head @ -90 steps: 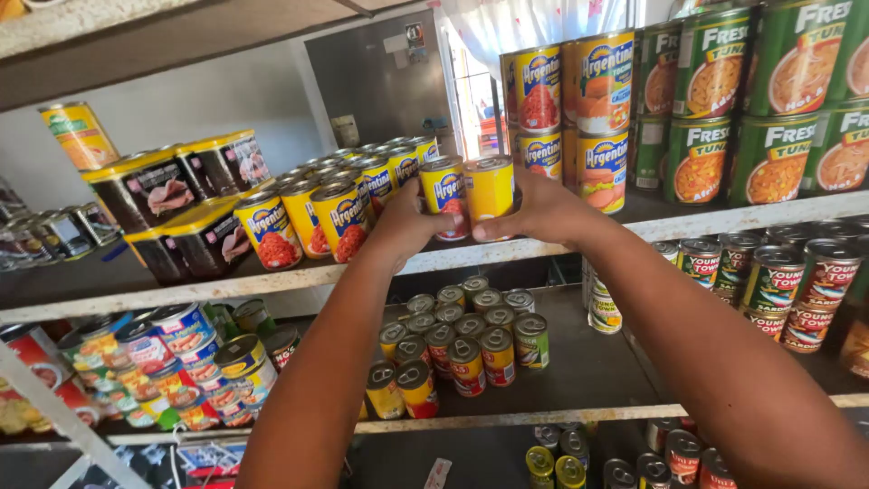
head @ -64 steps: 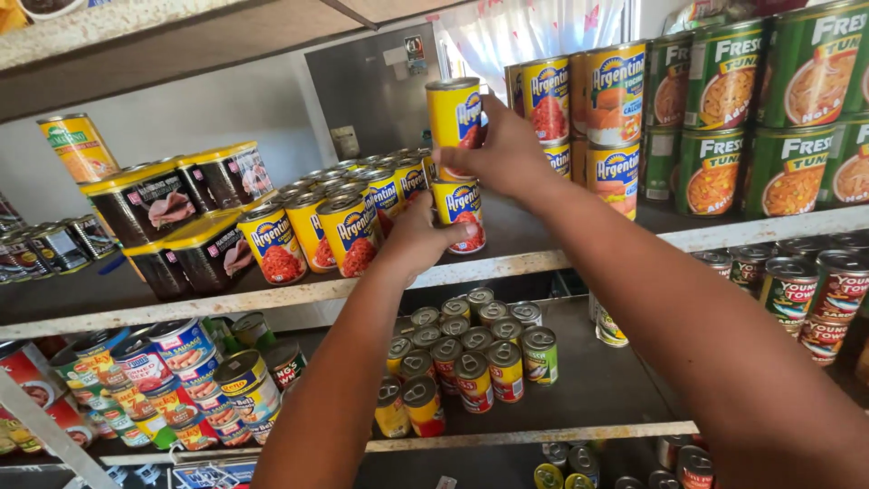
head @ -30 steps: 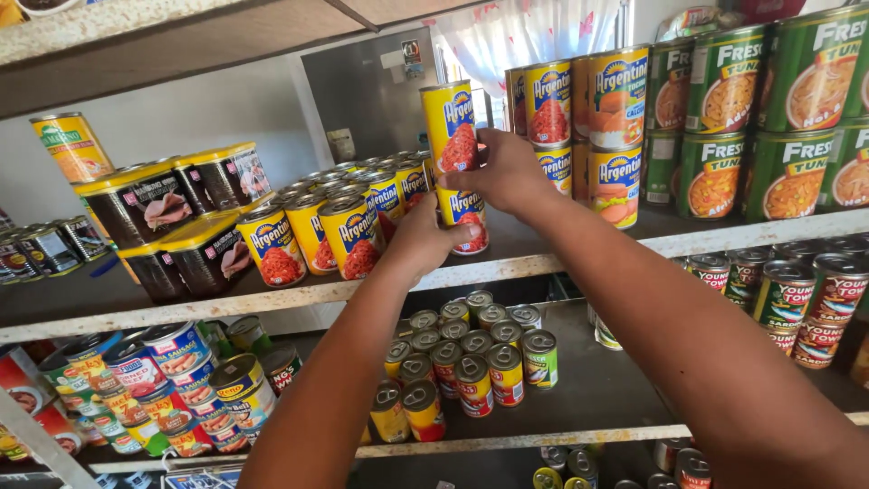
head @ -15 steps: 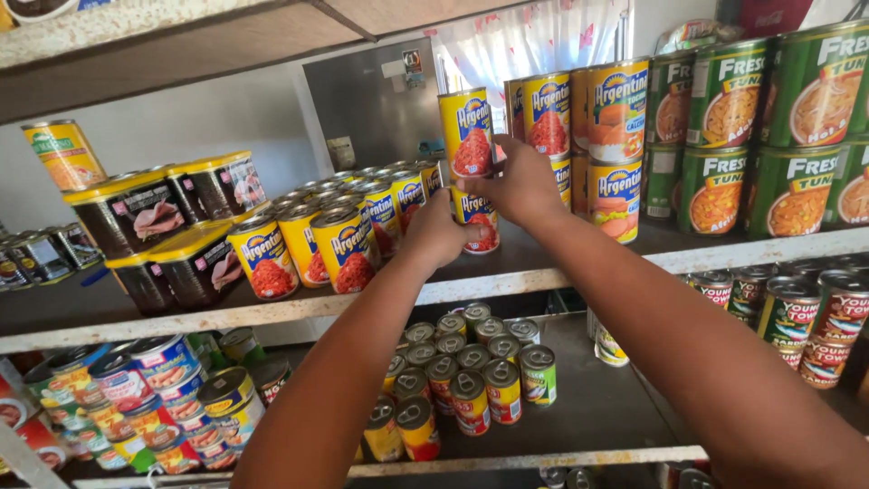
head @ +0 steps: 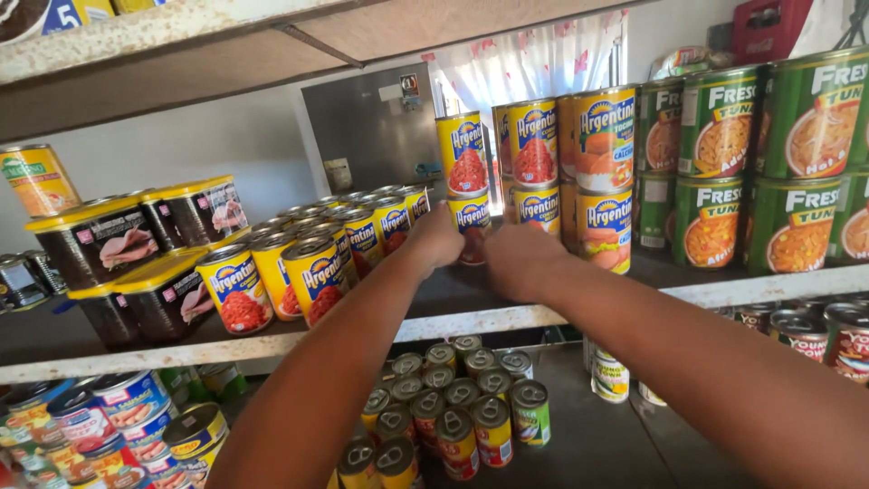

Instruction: Organizing and stacking various canned goods on grocery store shelves to ensure they are neatly aligned.

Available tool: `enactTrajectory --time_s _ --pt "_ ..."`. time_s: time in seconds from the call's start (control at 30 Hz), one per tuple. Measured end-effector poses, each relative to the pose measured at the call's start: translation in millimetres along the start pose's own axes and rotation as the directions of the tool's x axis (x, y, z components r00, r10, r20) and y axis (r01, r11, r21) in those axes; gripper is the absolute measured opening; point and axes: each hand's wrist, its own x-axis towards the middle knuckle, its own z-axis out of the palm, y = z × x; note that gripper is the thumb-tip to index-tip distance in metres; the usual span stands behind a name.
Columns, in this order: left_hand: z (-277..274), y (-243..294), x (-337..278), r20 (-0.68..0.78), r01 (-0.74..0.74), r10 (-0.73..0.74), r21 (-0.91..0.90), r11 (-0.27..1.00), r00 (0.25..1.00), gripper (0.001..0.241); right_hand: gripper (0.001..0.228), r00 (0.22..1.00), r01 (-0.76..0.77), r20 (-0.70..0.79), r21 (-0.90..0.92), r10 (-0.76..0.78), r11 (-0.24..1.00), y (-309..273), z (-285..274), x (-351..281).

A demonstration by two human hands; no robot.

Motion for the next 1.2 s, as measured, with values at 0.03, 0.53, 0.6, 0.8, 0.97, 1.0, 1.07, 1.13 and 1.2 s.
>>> enactTrajectory --time_s 0.03,0.53,0.6,0.8,0.97,1.0,1.07,1.13,1.2 --pt "3 1 4 -0.005 -0.001 0.001 0.002 1.0 1.0 0.043 0.029 1.0 0.003 -0.005 -0.001 -0.003 1.0 0 1 3" --pt "31 0 51 0.034 0.066 -0.06 -0.205 0.976 0.998 0.065 0.035 0.945 0.292 0.156 -0.018 -0.286 0.956 15 33 62" --pt "38 -4 60 0.027 0.035 -0.031 -0.159 0.987 0.999 0.082 0.032 0.933 0.314 0.206 -0.074 -0.294 0.946 16 40 67" --pt "66 -39 105 0.053 -0.016 0.022 -0.107 0.994 0.998 0.101 0.036 0.94 0.306 0.14 0.048 -0.31 0.951 22 45 72" --pt "82 -55 130 0.059 -0.031 0.031 -0.003 1.0 0.998 0.104 0.041 0.929 0.336 0.126 0.1 -0.347 0.937 26 50 79" --pt "83 -58 131 0.045 -0.046 0.047 -0.01 0.999 0.998 0.103 0.041 0.929 0.333 0.135 0.103 -0.345 0.937 25 49 79" --pt "88 -62 135 0.044 -0.042 0.042 0.008 0.999 0.998 0.103 0.041 0.925 0.336 0.15 0.116 -0.35 0.935 25 47 77" --pt "89 -62 140 0.042 -0.045 0.044 0.03 0.999 0.998 0.103 0.041 0.922 0.336 0.159 0.127 -0.354 0.933 25 44 78" --pt "93 -61 140 0.02 -0.044 0.044 -0.003 0.999 0.999 0.099 0.041 0.918 0.342 0.167 0.131 -0.361 0.93 25 45 77"
